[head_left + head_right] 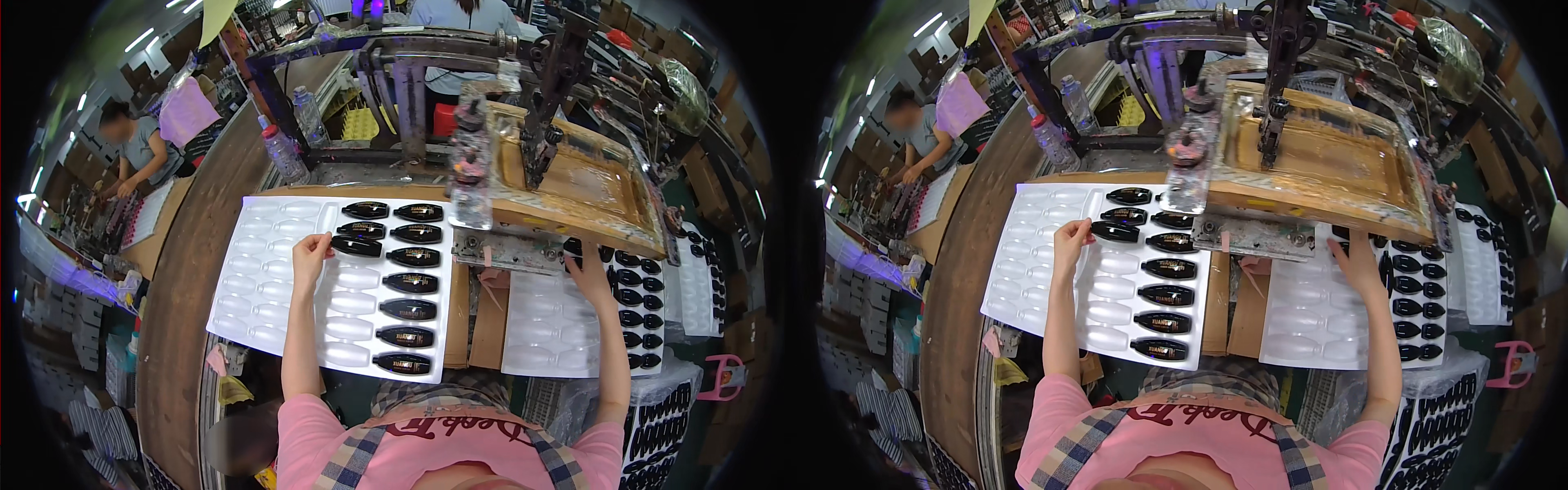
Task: Screen printing gold patterns onto black hair clips using a manual printing machine.
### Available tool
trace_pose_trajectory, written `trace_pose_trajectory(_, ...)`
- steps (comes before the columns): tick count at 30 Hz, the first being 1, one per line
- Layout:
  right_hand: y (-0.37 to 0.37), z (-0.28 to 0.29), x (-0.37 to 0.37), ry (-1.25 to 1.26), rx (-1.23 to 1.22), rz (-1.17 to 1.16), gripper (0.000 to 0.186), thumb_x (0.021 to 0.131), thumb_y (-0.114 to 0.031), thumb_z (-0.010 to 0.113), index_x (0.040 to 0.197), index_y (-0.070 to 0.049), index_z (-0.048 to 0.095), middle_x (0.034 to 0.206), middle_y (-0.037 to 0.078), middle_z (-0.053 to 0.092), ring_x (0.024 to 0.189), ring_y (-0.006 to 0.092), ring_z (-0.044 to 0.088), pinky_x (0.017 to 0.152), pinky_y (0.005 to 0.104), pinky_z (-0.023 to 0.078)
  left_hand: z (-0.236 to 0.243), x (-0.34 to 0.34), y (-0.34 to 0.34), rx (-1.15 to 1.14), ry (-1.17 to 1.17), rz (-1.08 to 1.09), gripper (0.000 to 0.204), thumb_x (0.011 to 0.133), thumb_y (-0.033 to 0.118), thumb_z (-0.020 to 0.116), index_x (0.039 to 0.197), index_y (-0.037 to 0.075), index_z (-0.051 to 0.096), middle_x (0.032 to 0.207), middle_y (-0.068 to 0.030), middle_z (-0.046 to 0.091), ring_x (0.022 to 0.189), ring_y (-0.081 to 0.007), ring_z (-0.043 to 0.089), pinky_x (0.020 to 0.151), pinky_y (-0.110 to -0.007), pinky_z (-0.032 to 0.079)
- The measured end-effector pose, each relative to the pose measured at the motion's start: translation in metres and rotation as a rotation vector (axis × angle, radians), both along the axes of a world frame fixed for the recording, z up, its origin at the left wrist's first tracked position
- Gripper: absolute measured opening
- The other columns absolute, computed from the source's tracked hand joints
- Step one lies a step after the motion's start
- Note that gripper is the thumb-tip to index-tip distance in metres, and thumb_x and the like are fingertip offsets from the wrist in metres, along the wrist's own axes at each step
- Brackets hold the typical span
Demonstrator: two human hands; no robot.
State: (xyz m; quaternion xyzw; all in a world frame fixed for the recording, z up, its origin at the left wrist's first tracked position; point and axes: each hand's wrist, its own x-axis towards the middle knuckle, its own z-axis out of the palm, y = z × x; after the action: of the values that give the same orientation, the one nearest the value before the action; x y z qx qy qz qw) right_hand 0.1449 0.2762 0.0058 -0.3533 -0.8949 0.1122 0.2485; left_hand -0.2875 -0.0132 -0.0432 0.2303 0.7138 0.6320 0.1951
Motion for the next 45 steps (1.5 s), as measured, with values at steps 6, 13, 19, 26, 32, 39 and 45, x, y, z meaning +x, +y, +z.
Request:
trace_pose_trajectory(6,0.004,-0.017,0.029,-0.389,0.143,-0.109,0.052,0.067,-0.02,0.067,0.11,0.001,0.049,0.101,0.016,0.05,0.094,0.0322,0.048,0.078,0.0382,0.041,-0.024,-0.004,0.006,-0.414,0.271,0.151,0.036,0.078,0.029,0.06,0.068,-0.005,0.058,0.054,-0.0115,0.057,0.049,-0.0204,0.054,0.051,-0.03,0.045)
trace_pose_trajectory(13,-0.008,0.0,0.039,-0.124,0.021,-0.188,0.045,0.064,-0.013,0.069,0.105,-0.004,0.052,0.086,0.01,0.052,0.074,0.0199,0.049,0.064,0.0297,0.041,0.007,0.015,0.014,-0.779,0.943,0.231,0.032,0.076,0.031,0.061,0.076,-0.001,0.055,0.073,-0.0168,0.056,0.071,-0.0334,0.056,0.059,-0.04,0.043)
trace_pose_trajectory(19,-0.03,0.039,0.029,0.339,-0.405,-0.022,0.047,0.069,-0.009,0.065,0.113,-0.007,0.048,0.089,0.0,0.051,0.077,0.0052,0.047,0.056,0.0171,0.034,0.089,0.1,0.104,-0.121,0.754,-0.302,0.023,0.08,0.016,0.051,0.095,-0.001,0.055,0.087,-0.0221,0.057,0.082,-0.0349,0.054,0.073,-0.042,0.042)
trace_pose_trajectory(26,-0.036,0.078,-0.032,0.301,-0.353,0.227,0.045,0.07,-0.017,0.069,0.108,0.0,0.051,0.102,0.01,0.057,0.089,0.0165,0.053,0.078,0.0275,0.04,0.097,0.103,0.194,0.216,0.773,-0.506,0.021,0.083,0.015,0.053,0.095,-0.002,0.057,0.086,-0.011,0.06,0.078,-0.0188,0.055,0.07,-0.029,0.043)
trace_pose_trajectory(32,-0.063,0.096,-0.099,-0.019,-0.396,0.172,0.048,0.073,-0.036,0.065,0.105,-0.001,0.054,0.105,0.018,0.055,0.099,0.0307,0.051,0.087,0.034,0.037,0.113,0.075,0.142,0.399,0.135,-0.418,0.019,0.084,0.014,0.054,0.092,-0.002,0.059,0.084,-0.004,0.059,0.076,-0.0087,0.052,0.068,-0.022,0.042)
trace_pose_trajectory(39,-0.06,0.068,-0.079,0.135,-0.079,0.342,0.047,0.078,-0.032,0.058,0.109,0.002,0.05,0.113,0.02,0.05,0.108,0.0361,0.044,0.091,0.0344,0.034,0.052,0.038,0.006,0.196,0.18,-0.044,0.018,0.084,0.013,0.055,0.086,-0.005,0.059,0.076,-0.0042,0.059,0.069,-0.0075,0.052,0.065,-0.02,0.043)
trace_pose_trajectory(45,0.022,0.008,-0.018,0.168,-0.185,-0.035,0.03,0.083,-0.015,0.045,0.101,0.008,0.049,0.102,0.023,0.054,0.1,0.0386,0.046,0.089,0.0367,0.034,0.005,0.029,-0.034,-0.025,0.132,0.096,0.028,0.083,0.023,0.058,0.073,-0.003,0.058,0.06,-0.0018,0.054,0.053,-0.0065,0.048,0.05,-0.019,0.04)
